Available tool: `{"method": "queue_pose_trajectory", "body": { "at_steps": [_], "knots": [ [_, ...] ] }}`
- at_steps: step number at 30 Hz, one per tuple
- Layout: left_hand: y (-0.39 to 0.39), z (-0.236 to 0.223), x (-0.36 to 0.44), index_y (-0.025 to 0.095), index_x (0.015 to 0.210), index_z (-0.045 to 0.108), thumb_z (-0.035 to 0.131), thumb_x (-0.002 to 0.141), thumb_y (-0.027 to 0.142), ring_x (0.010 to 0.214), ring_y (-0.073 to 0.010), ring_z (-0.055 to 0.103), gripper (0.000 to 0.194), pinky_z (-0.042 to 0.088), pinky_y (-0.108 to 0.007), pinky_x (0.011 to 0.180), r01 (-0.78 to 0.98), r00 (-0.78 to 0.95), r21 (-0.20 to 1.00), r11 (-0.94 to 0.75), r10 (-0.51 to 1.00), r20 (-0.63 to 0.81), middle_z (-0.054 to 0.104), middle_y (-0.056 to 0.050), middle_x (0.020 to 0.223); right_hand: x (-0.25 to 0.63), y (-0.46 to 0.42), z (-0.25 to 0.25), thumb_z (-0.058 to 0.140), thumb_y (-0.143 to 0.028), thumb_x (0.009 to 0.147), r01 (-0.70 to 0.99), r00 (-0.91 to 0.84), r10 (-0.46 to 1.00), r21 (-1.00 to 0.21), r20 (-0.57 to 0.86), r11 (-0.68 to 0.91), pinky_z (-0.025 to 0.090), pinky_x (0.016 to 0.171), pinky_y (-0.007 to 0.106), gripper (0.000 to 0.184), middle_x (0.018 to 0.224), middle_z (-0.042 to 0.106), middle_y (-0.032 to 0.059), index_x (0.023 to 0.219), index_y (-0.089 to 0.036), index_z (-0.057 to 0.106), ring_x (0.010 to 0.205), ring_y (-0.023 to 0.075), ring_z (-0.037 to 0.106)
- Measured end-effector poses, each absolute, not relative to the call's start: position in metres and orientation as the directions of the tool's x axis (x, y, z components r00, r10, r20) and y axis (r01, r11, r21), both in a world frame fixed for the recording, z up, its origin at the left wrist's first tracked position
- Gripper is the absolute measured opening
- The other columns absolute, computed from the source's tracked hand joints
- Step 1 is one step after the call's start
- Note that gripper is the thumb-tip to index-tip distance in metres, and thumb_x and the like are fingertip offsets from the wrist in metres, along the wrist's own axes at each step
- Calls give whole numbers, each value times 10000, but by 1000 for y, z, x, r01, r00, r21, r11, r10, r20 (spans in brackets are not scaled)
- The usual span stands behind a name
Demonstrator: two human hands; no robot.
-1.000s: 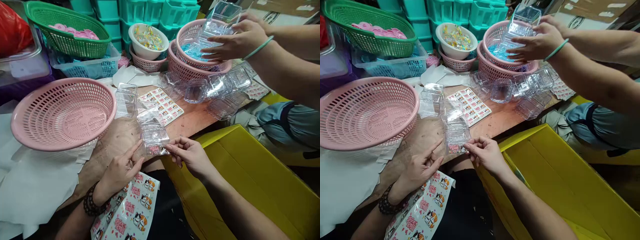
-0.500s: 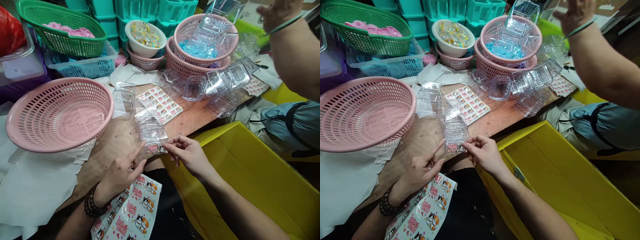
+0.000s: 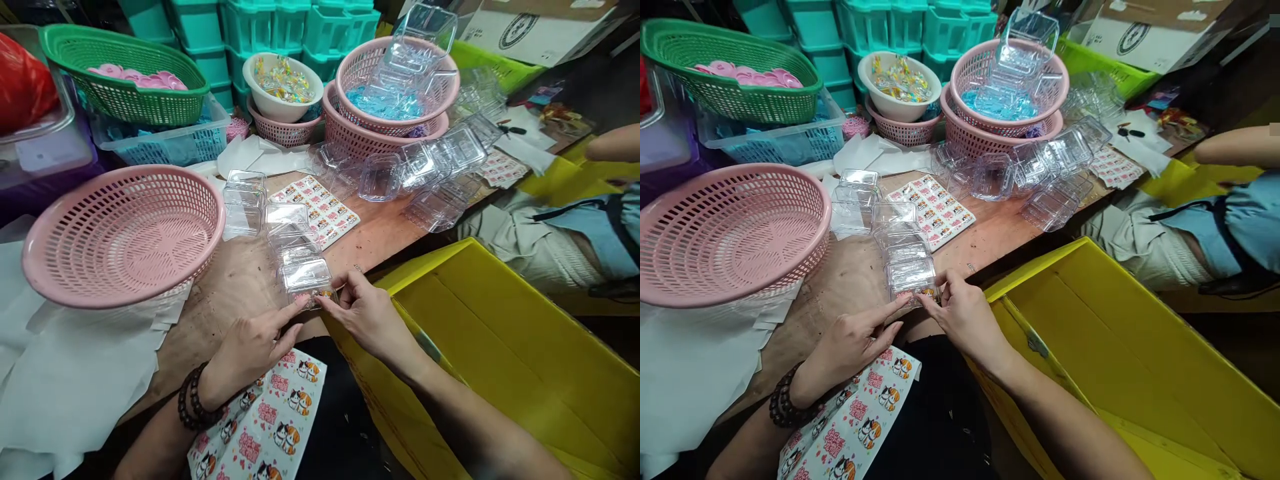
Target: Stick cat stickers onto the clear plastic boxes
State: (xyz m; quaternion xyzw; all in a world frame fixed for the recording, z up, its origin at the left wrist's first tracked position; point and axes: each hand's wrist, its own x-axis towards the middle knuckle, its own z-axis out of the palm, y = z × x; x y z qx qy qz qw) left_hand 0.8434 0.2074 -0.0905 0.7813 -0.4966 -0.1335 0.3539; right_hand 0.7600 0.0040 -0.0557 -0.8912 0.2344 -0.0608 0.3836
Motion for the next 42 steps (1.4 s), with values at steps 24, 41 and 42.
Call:
{"method": "queue_pose_trajectory", "body": {
  "at_steps": [24, 41, 42],
  "knots": [
    [240, -27, 836, 171, 820, 766, 724, 828, 378, 631, -127, 680, 211, 527, -193, 568, -354, 636, 860, -368, -769, -68, 760, -17, 731, 726, 44, -34, 687, -386, 819, -110, 985, -158, -966, -74, -233, 449, 594, 252, 230, 686, 632, -1, 749, -168, 658, 630, 119, 545],
    [226, -69, 876, 140, 729, 695, 929, 478, 421, 481, -87, 540, 444, 418, -202, 476, 338, -66, 746, -573, -806, -589, 673, 21, 603, 694, 15, -56, 754, -132, 795, 574, 663, 291, -219, 690, -789, 570, 787, 244, 475, 772, 742, -81, 1091, -501, 710, 729, 124, 672],
    [226, -71, 878, 143, 728, 683, 930, 471, 435, 476, -88, 535, 461, 417, -205, 475, 348, -89, 739, -577, -805, -587, 668, 22, 599, 695, 15, -52, 735, -148, 815, 559, 669, 225, -280, 708, -780, 577, 765, 273, 408, 769, 743, -58, 1062, -472, 732, 733, 142, 675]
  ]
}}
